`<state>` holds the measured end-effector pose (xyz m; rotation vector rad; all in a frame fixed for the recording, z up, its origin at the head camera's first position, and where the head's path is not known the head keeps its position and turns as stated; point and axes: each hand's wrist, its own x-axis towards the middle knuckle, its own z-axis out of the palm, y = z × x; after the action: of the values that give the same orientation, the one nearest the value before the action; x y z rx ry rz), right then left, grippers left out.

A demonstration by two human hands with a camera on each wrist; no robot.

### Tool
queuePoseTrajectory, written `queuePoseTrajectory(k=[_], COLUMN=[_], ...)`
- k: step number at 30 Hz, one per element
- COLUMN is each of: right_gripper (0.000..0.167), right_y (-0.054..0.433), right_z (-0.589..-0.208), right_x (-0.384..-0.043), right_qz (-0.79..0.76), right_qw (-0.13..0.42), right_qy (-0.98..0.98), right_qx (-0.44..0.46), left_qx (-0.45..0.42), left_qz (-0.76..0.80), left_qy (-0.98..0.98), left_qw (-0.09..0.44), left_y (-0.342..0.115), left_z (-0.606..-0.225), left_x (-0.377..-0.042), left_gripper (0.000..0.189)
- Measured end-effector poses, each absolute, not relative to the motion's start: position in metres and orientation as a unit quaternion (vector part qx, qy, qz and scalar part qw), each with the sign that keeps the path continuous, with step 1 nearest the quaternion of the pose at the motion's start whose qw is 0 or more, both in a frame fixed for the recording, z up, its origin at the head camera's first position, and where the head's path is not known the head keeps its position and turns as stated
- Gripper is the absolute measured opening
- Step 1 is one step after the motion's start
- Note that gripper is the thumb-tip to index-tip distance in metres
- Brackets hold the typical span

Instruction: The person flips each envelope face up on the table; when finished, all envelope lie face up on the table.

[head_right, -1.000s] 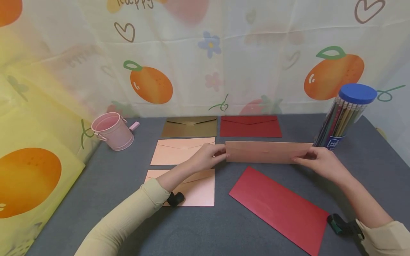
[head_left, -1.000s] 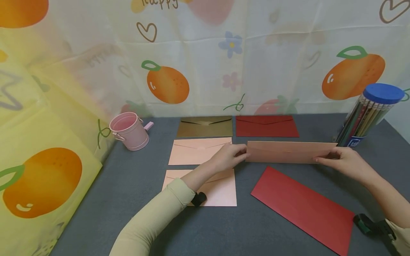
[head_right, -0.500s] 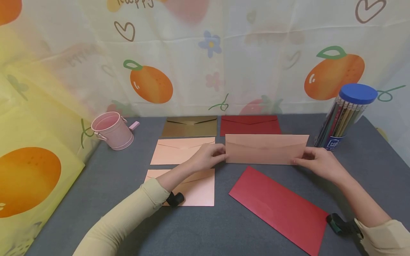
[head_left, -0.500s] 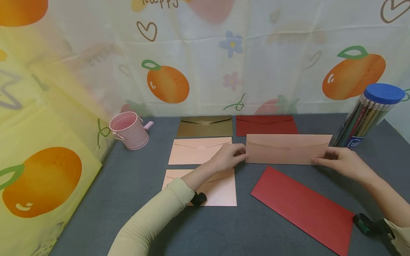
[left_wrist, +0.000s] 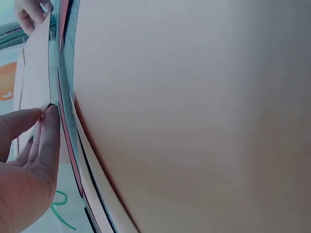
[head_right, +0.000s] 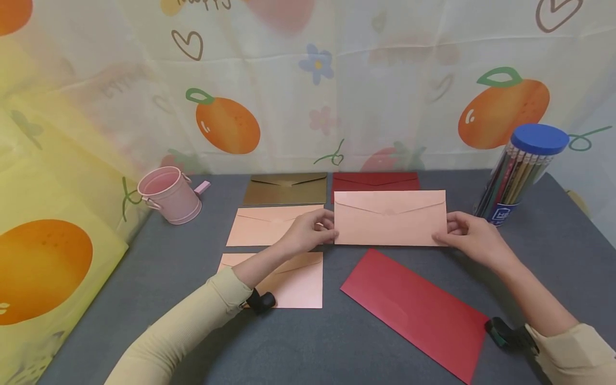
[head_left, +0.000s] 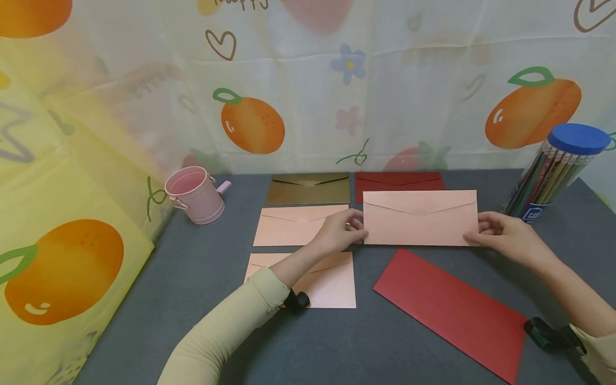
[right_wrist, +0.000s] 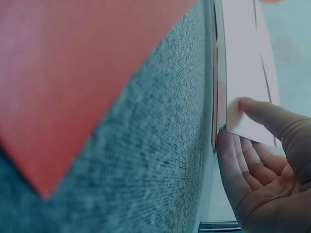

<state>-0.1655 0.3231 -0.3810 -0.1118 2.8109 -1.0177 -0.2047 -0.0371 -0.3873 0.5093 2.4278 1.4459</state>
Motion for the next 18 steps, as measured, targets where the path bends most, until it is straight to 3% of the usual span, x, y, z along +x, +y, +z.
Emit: queuePoseTrajectory(k=[8, 18], right_gripper=[0.082, 0.083], right_y=[0.3188, 0.3173], right_z=[-0.3819, -0.3853], right_x=[-0.1699, -0.1702], right_qz=[-0.341, -0.334], right_qw=[0.084, 0.1], right_qy=[0.936, 0.936], right_qx=[-0.036, -0.044], left_qx=[0.141, 0.131], left_qz=[0.505, 0.49], left_qy=[0.84, 0.848], left_qw=[0.139, 0.153], left_y=[-0.0373, -0.0374], left_z=[-0.3888, -0.3914], left_x=[-0.2031, -0.2029], left_gripper=[0.058, 0.065])
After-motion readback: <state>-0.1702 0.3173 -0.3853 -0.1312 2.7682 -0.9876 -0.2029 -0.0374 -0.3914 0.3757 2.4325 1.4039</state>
